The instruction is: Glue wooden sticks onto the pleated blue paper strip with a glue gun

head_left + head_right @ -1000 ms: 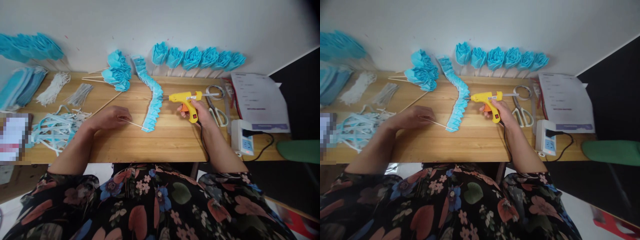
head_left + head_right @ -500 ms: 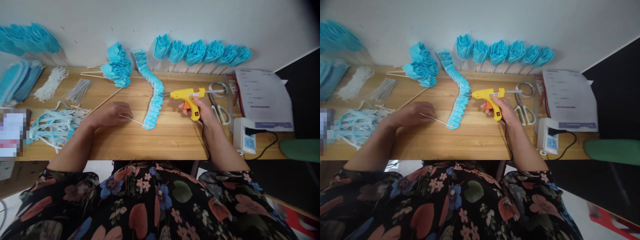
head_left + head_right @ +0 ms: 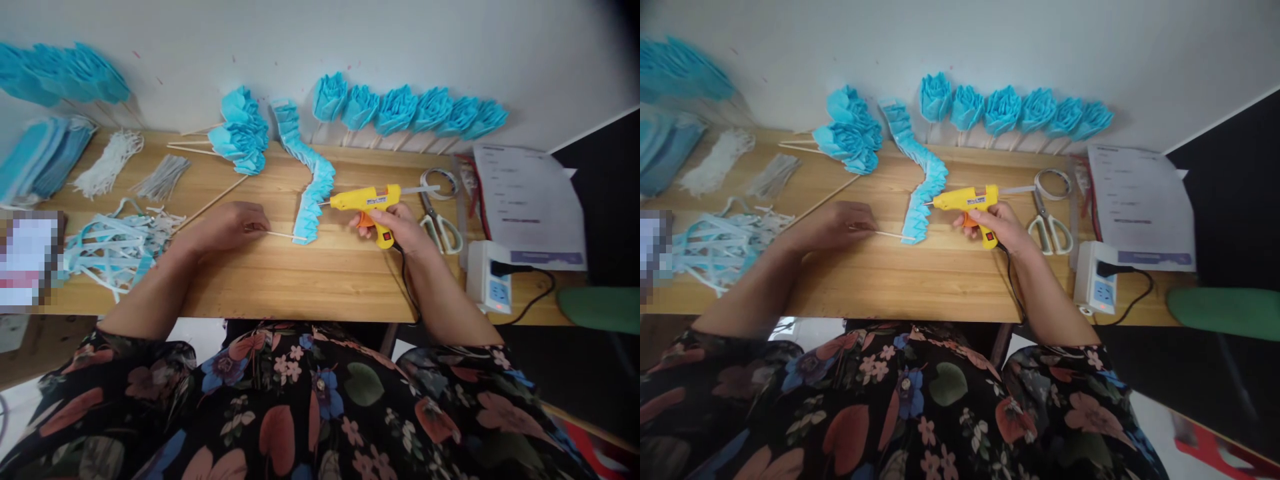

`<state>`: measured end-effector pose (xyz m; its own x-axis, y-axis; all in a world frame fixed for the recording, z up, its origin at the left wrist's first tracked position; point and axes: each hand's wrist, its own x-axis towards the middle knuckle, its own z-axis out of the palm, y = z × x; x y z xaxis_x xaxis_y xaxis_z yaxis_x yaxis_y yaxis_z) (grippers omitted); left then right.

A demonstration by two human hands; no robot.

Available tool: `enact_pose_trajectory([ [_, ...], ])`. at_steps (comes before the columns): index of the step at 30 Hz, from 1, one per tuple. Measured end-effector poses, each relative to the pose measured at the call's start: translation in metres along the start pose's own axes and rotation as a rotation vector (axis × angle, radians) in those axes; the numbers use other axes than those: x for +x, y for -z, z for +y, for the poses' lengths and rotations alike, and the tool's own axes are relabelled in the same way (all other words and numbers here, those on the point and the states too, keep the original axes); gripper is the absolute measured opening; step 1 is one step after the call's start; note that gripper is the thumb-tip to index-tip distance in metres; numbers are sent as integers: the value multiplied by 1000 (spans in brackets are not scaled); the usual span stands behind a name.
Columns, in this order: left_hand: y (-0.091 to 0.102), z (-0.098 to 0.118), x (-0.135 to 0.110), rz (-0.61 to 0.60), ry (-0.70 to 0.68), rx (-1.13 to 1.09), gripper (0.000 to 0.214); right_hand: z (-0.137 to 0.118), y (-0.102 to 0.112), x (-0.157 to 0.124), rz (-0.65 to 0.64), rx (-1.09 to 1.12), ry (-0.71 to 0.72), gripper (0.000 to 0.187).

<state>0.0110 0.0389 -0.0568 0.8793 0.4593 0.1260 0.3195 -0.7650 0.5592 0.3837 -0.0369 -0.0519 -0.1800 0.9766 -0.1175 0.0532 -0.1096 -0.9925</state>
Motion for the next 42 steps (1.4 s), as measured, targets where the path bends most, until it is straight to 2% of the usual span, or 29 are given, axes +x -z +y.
enact_pose_trajectory([
  [7,-10,0,4,146,42,103,25,-19,-6,9,2,-59,45,55],
  [14,-16,-4,4,205,13,129,27,3,-2,5,-91,-141,11,56],
  [31,-15,-3,6,173,58,124,28,17,2,5,-150,-189,-5,50],
  [42,-14,-5,5,160,89,91,32,13,0,5,-148,-175,19,42],
])
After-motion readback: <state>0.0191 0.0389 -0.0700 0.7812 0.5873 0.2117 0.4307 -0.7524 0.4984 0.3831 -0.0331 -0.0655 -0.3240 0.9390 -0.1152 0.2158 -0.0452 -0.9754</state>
